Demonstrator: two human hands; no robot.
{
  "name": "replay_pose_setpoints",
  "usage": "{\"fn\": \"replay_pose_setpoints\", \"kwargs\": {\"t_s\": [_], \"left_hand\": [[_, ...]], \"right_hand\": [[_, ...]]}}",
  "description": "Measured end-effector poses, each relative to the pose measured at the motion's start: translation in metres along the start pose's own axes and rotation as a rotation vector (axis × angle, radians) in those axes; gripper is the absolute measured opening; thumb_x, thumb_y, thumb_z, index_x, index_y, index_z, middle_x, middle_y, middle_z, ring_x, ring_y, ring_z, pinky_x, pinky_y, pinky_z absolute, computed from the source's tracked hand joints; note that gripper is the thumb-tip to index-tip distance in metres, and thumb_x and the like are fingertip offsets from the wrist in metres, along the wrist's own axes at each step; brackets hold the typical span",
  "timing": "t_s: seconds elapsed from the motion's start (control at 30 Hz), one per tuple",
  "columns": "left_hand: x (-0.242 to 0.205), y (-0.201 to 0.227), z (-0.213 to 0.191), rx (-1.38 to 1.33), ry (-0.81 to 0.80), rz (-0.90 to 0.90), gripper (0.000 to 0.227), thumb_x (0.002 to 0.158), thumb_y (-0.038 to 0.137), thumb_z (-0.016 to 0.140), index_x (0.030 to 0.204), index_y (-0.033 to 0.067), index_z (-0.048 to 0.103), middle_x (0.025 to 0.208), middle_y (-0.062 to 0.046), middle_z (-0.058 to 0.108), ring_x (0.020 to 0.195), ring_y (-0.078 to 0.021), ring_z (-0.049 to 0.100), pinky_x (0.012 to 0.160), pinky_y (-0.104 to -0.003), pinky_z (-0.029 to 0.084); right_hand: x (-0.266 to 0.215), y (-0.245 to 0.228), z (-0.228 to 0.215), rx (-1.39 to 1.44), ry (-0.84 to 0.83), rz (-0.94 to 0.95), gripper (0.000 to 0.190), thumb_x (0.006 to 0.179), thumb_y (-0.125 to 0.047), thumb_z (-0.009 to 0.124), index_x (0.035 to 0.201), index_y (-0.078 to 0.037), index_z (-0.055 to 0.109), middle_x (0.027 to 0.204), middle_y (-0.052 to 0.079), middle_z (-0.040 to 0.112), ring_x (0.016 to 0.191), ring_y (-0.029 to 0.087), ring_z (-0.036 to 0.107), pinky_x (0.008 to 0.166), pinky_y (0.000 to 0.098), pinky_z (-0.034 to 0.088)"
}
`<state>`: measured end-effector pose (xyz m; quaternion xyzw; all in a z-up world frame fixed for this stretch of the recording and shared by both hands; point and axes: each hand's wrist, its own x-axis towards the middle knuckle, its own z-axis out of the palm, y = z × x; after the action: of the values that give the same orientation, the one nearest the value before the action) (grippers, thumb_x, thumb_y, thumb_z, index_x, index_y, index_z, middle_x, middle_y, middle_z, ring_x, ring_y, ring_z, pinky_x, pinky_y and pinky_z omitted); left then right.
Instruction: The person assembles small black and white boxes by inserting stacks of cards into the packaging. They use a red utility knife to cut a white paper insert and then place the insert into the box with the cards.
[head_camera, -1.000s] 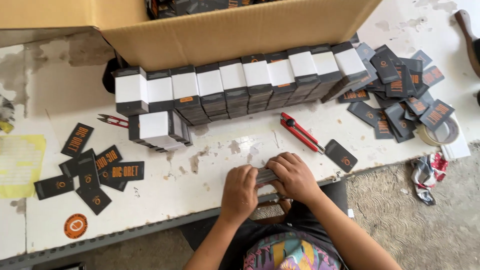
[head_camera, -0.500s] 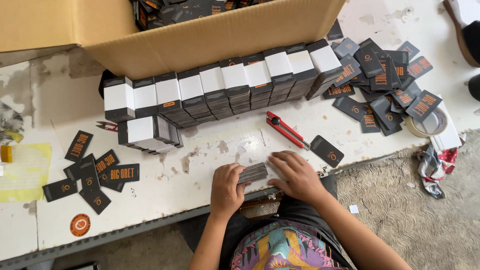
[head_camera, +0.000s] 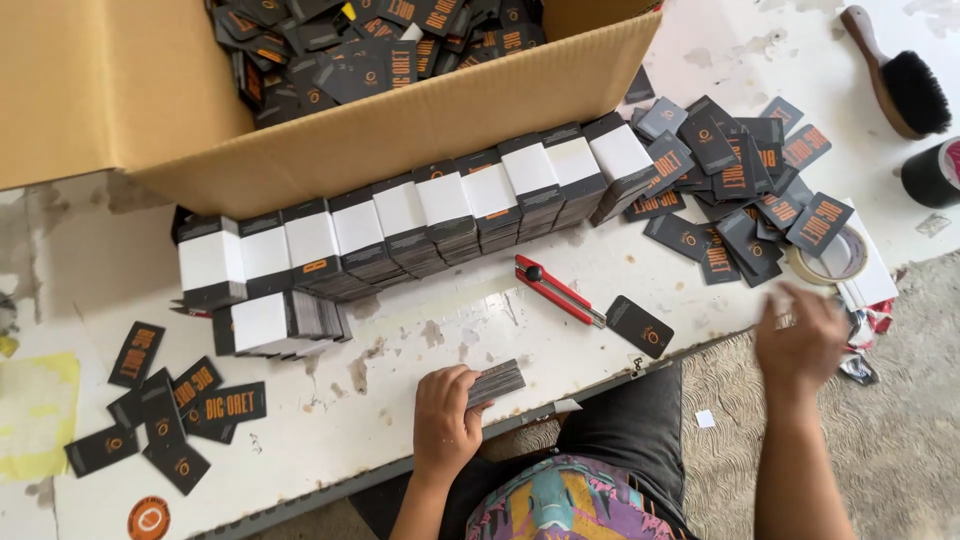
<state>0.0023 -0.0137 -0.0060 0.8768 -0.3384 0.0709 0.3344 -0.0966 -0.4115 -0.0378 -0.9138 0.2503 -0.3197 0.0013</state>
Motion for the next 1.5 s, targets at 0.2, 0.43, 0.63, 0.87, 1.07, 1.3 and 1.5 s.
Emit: {"fn": "replay_pose_setpoints", "kwargs": {"t_s": [0.2,0.43,0.63,0.87,1.07,1.3,1.5], "left_hand": [[0.002,0.0,0.002,0.001,0.0,-0.007,0.018,0.083,0.019,0.05,0.097,0.0068,0.05,0.095,-0.005,0.054,0.089,-0.0219,0.052,0.079,-0.036,0.04],[0.002,-0.001,0.009,0.035,0.016,-0.023,0.026,0.084,0.029,0.049,0.099,0.007,0.05,0.097,-0.005,0.054,0.089,-0.0204,0.052,0.079,-0.034,0.04],[0.004,0.002,0.008,0.038,0.009,-0.045,0.027,0.084,0.029,0.048,0.099,0.0071,0.05,0.096,-0.005,0.054,0.089,-0.0204,0.052,0.079,-0.035,0.04],[0.002,-0.001,0.007,0.026,0.014,-0.05,0.027,0.085,0.03,0.047,0.098,0.0069,0.05,0.096,-0.005,0.055,0.089,-0.0209,0.052,0.078,-0.035,0.039],[0.001,-0.002,0.006,0.002,0.004,-0.052,0.022,0.084,0.026,0.048,0.098,0.0084,0.05,0.095,-0.004,0.054,0.088,-0.0208,0.051,0.078,-0.035,0.039],[0.001,-0.001,0.004,0.007,-0.013,-0.045,0.024,0.084,0.027,0.049,0.099,0.0078,0.049,0.096,-0.004,0.054,0.089,-0.0214,0.051,0.079,-0.036,0.039],[0.001,-0.001,0.003,0.008,-0.003,-0.041,0.023,0.083,0.025,0.05,0.098,0.0072,0.048,0.095,-0.005,0.053,0.089,-0.0216,0.051,0.079,-0.036,0.039]], "right_hand": [[0.024,0.077,-0.004,-0.091,0.097,0.481,0.015,0.084,-0.004,0.069,0.099,-0.002,0.066,0.096,0.016,0.05,0.079,0.027,0.049,0.06,0.0375,0.048],[0.04,0.112,-0.002,0.873,-0.08,1.401,0.034,0.086,-0.035,0.067,0.091,-0.007,0.05,0.079,0.003,0.052,0.062,0.013,0.061,0.056,0.0212,0.062],[0.029,0.13,0.018,0.912,0.005,1.454,0.038,0.069,-0.013,0.076,0.099,-0.011,0.053,0.065,0.0,0.055,0.052,0.006,0.056,0.053,0.0186,0.061],[0.021,0.121,0.009,1.015,0.399,1.235,0.032,0.079,-0.002,0.07,0.062,-0.011,0.043,0.074,0.008,0.064,0.065,0.014,0.067,0.046,0.0225,0.051],[0.031,0.106,0.018,1.069,0.673,0.974,0.013,0.083,0.003,0.059,0.088,-0.009,0.058,0.088,0.005,0.067,0.074,0.013,0.065,0.062,0.0228,0.05],[0.056,0.11,0.051,1.057,0.603,1.269,0.015,0.076,0.002,0.058,0.077,-0.011,0.051,0.075,0.003,0.065,0.061,0.01,0.064,0.046,0.0222,0.048],[0.078,0.117,0.049,0.758,1.137,1.007,0.015,0.063,-0.004,0.073,0.073,0.001,0.064,0.074,0.013,0.074,0.063,0.02,0.072,0.056,0.0335,0.064]]}}
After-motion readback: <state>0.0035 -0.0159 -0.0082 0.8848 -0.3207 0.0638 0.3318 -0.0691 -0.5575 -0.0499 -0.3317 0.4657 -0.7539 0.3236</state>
